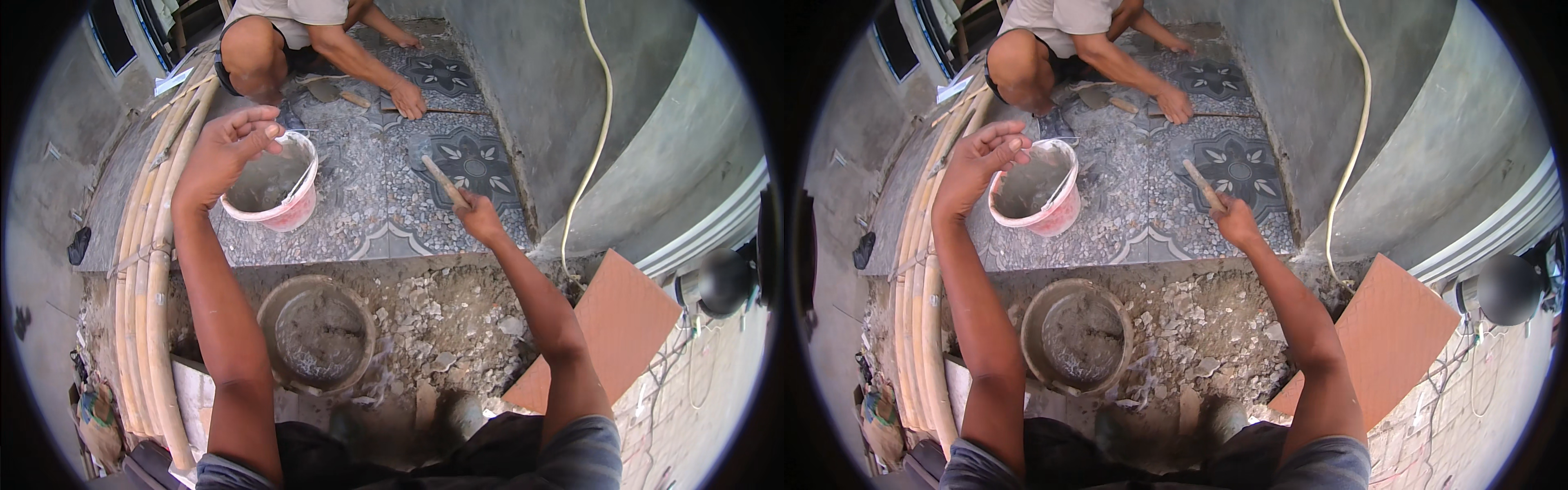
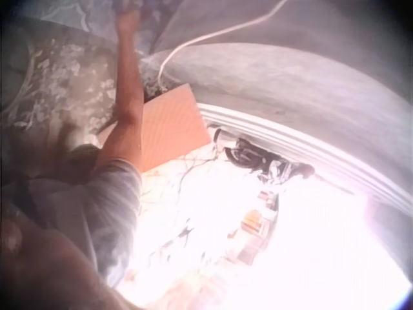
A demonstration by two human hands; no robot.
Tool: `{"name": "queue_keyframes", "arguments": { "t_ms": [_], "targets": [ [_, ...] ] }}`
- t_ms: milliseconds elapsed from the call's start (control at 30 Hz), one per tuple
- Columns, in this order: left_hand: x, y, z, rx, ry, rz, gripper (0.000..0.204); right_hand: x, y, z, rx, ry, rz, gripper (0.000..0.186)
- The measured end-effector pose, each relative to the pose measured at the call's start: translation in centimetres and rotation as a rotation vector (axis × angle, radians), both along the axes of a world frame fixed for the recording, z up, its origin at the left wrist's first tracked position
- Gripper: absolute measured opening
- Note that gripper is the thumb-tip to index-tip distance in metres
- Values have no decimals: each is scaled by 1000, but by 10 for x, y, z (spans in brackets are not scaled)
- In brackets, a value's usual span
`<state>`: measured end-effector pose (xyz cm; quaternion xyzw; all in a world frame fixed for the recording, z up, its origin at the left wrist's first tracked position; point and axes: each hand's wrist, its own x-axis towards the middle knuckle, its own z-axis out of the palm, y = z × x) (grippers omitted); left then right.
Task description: The person lays floor tiles by positioning them, pressing them flat by hand, and tapping them into place with a rubber mallet.
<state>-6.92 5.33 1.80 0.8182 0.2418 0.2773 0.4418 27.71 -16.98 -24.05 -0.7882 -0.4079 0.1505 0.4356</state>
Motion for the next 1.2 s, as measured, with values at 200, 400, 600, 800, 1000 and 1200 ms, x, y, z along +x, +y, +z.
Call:
{"name": "queue_keyframes", "arguments": {
  "t_ms": [200,400,600,800,1000,1200],
  "targets": [
    [-9,0,2,-14,-21,2,43,21,-51,18,-129,-112,-141,51],
    [-8,-13,15,14,-105,-8,40,52,-44,-24,-18,-67,-210,43],
    [0,-32,23,66,-128,-89,40,-14,-23,8,-133,-171,-92,51],
    [-1,-45,32,103,-122,-131,37,-19,-16,8,-65,-191,92,51],
    [-11,-47,33,130,-140,-117,39,24,-37,18,-40,-186,-75,46],
    [-10,-44,33,181,-131,-107,36,38,-70,32,-122,0,-225,38]
  ]
}}
